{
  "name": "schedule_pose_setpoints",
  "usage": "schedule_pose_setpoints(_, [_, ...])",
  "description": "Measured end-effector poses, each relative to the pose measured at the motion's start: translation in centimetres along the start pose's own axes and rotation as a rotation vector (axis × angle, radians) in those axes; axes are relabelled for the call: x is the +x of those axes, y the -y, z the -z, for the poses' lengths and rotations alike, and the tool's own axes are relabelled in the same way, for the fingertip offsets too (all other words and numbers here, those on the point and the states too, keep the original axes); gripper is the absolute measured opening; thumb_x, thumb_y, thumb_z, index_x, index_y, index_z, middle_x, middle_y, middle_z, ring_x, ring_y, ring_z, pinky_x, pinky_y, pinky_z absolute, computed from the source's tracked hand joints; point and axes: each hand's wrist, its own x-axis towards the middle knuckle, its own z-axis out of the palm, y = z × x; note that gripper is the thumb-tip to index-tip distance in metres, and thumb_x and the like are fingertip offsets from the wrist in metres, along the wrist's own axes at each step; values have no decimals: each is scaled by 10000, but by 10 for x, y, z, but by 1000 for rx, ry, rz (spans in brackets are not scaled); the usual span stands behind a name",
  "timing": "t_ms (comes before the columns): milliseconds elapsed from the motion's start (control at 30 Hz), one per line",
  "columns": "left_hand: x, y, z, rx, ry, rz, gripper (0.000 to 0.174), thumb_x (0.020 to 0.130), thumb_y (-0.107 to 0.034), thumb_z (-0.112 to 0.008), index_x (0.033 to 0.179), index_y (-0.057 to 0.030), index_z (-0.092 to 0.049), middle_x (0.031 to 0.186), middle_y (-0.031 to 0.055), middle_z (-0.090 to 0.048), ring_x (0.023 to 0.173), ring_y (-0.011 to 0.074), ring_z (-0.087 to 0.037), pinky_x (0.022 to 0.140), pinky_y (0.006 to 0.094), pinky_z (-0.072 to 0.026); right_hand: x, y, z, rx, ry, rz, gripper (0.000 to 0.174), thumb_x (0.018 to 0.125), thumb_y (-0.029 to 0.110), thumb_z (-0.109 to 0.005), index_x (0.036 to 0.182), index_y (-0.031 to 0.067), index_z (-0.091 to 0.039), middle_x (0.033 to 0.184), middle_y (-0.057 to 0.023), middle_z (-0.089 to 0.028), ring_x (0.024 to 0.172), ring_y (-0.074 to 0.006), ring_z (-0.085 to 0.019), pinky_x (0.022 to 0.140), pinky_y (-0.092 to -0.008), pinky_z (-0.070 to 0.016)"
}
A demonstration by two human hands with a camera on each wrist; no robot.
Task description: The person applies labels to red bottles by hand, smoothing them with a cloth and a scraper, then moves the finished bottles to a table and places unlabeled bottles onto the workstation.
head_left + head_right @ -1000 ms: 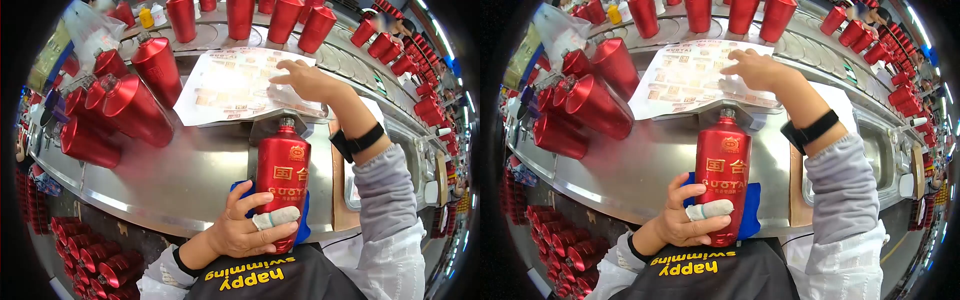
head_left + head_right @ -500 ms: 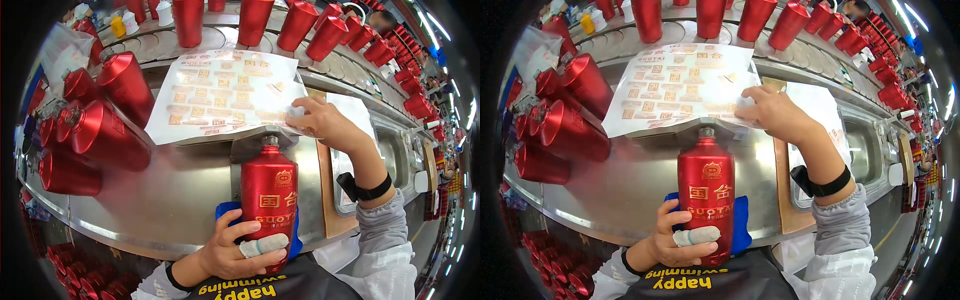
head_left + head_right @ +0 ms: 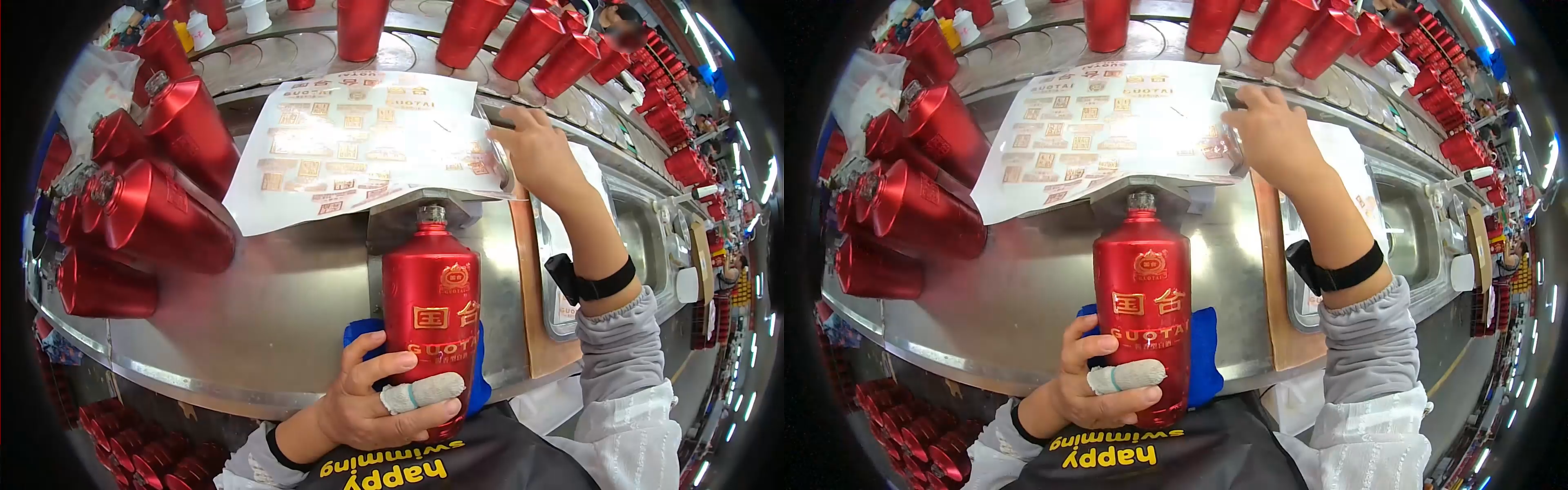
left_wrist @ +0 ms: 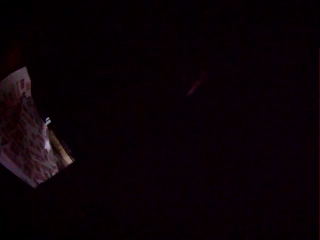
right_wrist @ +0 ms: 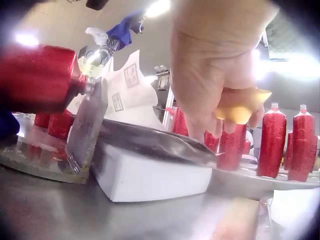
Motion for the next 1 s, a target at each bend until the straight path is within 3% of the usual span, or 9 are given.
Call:
schedule_pose_setpoints(67, [1, 2, 1, -10, -8, -1, 347, 849, -391, -659, 1181, -296, -684, 1212, -99, -665, 1296, 220, -388, 1078, 479, -323, 11, -5, -10, 112, -27, -129, 148, 833, 165, -627, 896, 63, -714, 1129, -150, -617, 1116, -342, -545, 880, -436, -486])
schedule_pose_setpoints(100, [1, 3, 1, -15, -12, -3, 349, 845, -387, -663, 1181, -295, -683, 1215, -97, -665, 1297, 221, -388, 1075, 480, -327, 15, -9, -11, 130, 22, -122, 307, 828, 288, -659, 842, -16, -698, 943, -210, -663, 979, -381, -610, 837, -424, -505])
schedule_pose_setpoints(200, [2, 3, 1, -32, -30, 9, 370, 822, -375, -684, 1184, -292, -680, 1221, -90, -665, 1295, 223, -394, 1065, 483, -340, 28, -6, -3, 268, 449, -318, 444, 793, 411, -690, 794, -33, -688, 781, -238, -664, 807, -394, -648, 757, -433, -517])
schedule_pose_setpoints(233, [1, 3, 2, -34, -24, 8, 377, 815, -369, -690, 1184, -290, -679, 1220, -87, -666, 1293, 225, -397, 1063, 483, -343, 23, -8, -7, 288, 386, -297, 462, 749, 426, -703, 761, -35, -680, 712, -250, -650, 697, -401, -645, 701, -442, -515])
schedule_pose_setpoints(433, [3, 7, 5, -45, -38, -3, 396, 796, -330, -706, 1186, -270, -679, 1218, -66, -670, 1287, 243, -407, 1048, 492, -351, 17, -7, 0, 385, 336, -315, 315, 763, 278, -662, 751, -36, -677, 747, -250, -648, 722, -403, -644, 723, -455, -516])
schedule_pose_setpoints(533, [2, 9, 6, -52, -47, 2, 386, 808, -314, -696, 1189, -256, -681, 1222, -54, -669, 1286, 250, -407, 1045, 498, -346, 14, -15, -20, 254, 148, -138, 256, 787, 196, -664, 709, -45, -627, 677, -212, -567, 691, -374, -586, 682, -438, -480])
schedule_pose_setpoints(767, [5, -16, 2, -28, -17, 17, 308, 890, -301, -624, 1148, -151, -698, 1188, 66, -675, 1271, 284, -423, 1078, 526, -288, -21, 5, 50, 303, -223, 25, 118, 871, 99, -640, 843, -14, -617, 1054, -141, -617, 983, -294, -589, 866, -350, -453])
schedule_pose_setpoints(933, [53, -28, 34, 117, -218, 293, 332, 878, -265, -645, 1159, -88, -638, 1231, 199, -614, 1276, 367, -421, 1116, 488, -239, -49, 70, 110, 1041, -284, -106, 137, 919, 115, -639, 863, -10, -643, 1110, -111, -622, 1017, -173, -579, 837, -285, -452])
schedule_pose_setpoints(1000, [73, -30, 24, -157, -323, 432, 308, 874, -261, -659, 1111, -66, -628, 1177, 178, -628, 1212, 353, -466, 1121, 456, -214, -63, 97, 115, 1214, -364, -37, 144, 924, 106, -645, 850, -18, -642, 1110, -122, -613, 1010, -151, -578, 788, -256, -459])
